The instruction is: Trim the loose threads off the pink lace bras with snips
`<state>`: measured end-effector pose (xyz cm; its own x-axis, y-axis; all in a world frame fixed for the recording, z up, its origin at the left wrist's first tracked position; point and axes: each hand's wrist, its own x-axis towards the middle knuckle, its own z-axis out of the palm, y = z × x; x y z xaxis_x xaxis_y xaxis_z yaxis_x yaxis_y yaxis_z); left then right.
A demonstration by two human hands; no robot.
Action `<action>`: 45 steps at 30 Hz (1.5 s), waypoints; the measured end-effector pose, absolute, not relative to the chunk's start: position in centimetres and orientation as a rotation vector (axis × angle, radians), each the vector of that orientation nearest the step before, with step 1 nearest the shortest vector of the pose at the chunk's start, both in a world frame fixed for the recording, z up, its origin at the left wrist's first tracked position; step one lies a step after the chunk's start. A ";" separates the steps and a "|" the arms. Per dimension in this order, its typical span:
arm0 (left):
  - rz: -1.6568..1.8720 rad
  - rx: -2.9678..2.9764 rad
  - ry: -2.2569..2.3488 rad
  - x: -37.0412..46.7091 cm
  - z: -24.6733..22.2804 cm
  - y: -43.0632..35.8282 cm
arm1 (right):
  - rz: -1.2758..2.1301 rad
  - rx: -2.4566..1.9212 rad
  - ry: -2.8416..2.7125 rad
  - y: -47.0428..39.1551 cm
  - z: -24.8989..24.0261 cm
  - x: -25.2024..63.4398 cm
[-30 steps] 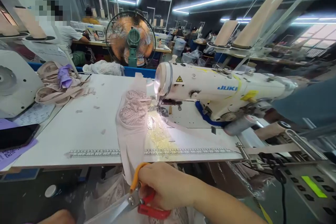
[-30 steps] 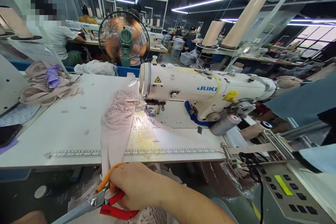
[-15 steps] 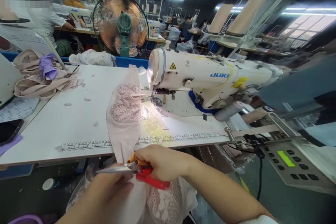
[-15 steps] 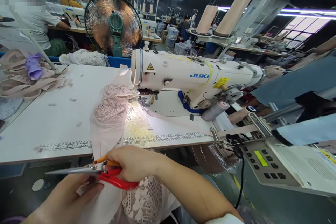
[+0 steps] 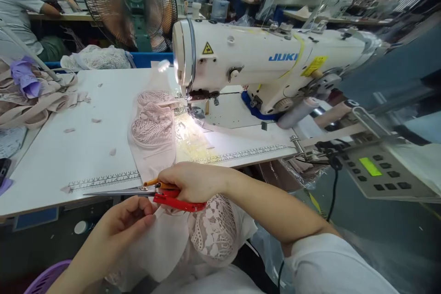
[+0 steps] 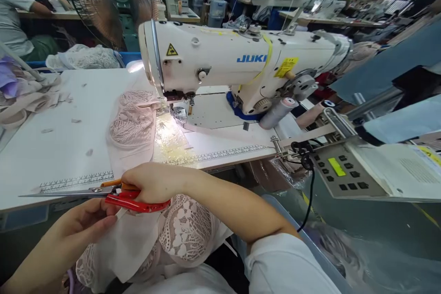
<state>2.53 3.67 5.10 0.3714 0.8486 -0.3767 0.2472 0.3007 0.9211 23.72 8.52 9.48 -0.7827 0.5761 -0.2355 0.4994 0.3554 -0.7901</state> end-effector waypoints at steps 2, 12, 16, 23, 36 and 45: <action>0.576 1.187 1.201 2.7 5.0 3.5 | 1.403 -1.003 -2.535 8.5 9.4 23.6; 0.578 1.144 1.237 2.5 4.3 3.8 | 1.317 -0.927 -2.603 8.7 9.2 23.3; 0.607 1.117 1.323 3.2 5.2 3.4 | 1.344 -0.897 -2.599 8.7 9.3 23.2; 0.505 1.145 1.280 2.9 5.1 3.4 | 1.360 -0.901 -2.549 8.4 9.0 23.3; 0.606 0.976 1.139 1.6 2.6 2.5 | 1.669 -1.020 -1.856 0.6 6.3 26.0; 0.639 1.009 1.162 1.7 3.3 2.0 | 1.656 -1.304 -2.235 -2.2 3.4 26.5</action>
<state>1.68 2.02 3.35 0.3062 0.8442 -0.4399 0.0812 0.4373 0.8956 26.50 -2.17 3.41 -0.6378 0.6544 -0.4062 0.5792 0.0599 -0.8130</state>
